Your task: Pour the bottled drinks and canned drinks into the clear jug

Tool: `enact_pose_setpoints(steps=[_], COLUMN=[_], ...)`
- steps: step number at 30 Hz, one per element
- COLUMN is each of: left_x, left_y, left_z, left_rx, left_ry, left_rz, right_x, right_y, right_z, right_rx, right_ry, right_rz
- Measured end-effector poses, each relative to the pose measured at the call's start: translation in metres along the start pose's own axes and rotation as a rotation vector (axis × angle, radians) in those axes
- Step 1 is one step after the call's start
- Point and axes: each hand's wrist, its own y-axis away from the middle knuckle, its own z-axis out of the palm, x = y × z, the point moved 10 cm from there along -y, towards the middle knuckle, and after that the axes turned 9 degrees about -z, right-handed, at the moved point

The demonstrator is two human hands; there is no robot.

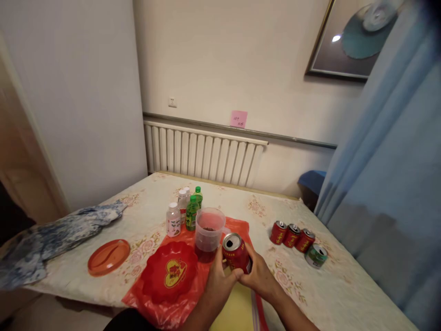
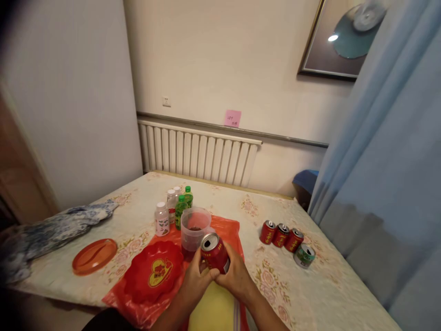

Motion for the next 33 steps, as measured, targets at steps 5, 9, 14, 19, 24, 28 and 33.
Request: enact_pose_setpoints(steps=[5,9,14,19,24,28,33], left_x=[-0.028,-0.059,-0.086,-0.095,-0.103,-0.104,-0.102], left_y=[0.005,0.014,0.022,0.024,0.025,0.026,0.028], left_z=[-0.030,-0.040,-0.038,-0.037,-0.035,-0.038,-0.040], left_rx=[0.125,0.108,0.057,0.048,0.004,-0.003,0.000], left_ry=[-0.023,-0.066,-0.072,-0.052,-0.043,-0.062,-0.082], left_rz=[-0.092,-0.169,-0.247,-0.244,-0.260,-0.269,-0.296], right_x=[0.008,0.014,0.016,0.008,0.000,-0.007,-0.018], right_y=[-0.039,-0.075,-0.106,-0.124,-0.136,-0.142,-0.146], right_z=[-0.020,-0.036,-0.034,-0.023,-0.011,-0.003,0.007], right_rx=[-0.014,-0.056,-0.157,-0.243,-0.315,-0.364,-0.417], right_ry=[0.191,0.513,0.709,0.837,0.956,1.035,1.114], right_rz=[-0.042,-0.146,-0.250,-0.319,-0.379,-0.421,-0.473])
